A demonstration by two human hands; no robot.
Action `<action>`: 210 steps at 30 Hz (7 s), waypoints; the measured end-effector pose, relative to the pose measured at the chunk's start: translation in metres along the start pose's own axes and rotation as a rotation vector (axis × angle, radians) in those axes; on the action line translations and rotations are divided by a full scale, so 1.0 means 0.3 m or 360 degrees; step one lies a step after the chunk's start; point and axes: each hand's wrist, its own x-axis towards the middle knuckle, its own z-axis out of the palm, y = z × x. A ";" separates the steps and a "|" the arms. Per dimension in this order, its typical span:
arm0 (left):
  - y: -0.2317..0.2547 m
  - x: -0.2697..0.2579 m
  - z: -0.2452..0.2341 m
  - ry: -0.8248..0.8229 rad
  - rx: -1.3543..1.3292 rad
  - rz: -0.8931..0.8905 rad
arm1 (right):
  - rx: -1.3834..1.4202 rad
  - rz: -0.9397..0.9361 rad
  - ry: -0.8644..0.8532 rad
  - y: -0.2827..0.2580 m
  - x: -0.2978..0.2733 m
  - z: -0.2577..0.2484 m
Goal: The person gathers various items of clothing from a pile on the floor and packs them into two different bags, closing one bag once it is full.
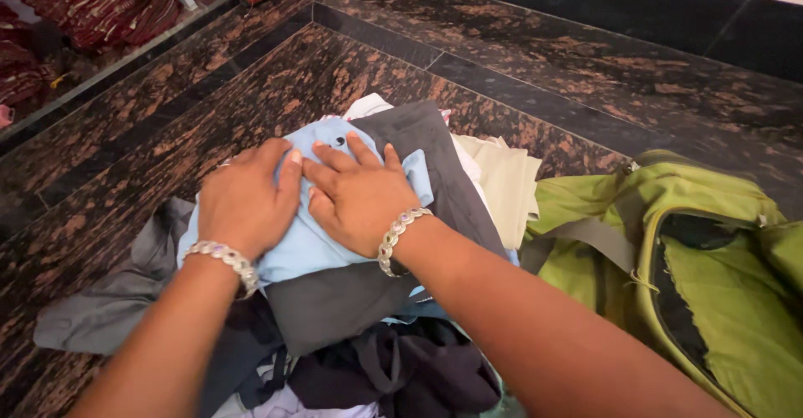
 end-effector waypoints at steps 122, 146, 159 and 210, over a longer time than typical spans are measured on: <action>-0.539 -0.454 -0.070 -0.0223 0.0181 -0.0872 | 0.0132 -0.0340 -0.0249 -0.389 -0.077 0.293; -0.551 -0.552 0.177 0.0078 0.0484 -0.0521 | 0.0067 -0.0453 -0.0130 -0.385 -0.159 0.399; -0.464 -0.543 0.193 0.0253 0.0374 -0.0256 | 0.0105 -0.0458 -0.0178 -0.332 -0.110 0.397; -0.344 -0.442 0.248 -0.0008 0.0305 -0.0139 | 0.0075 -0.0348 -0.0486 -0.306 -0.219 0.425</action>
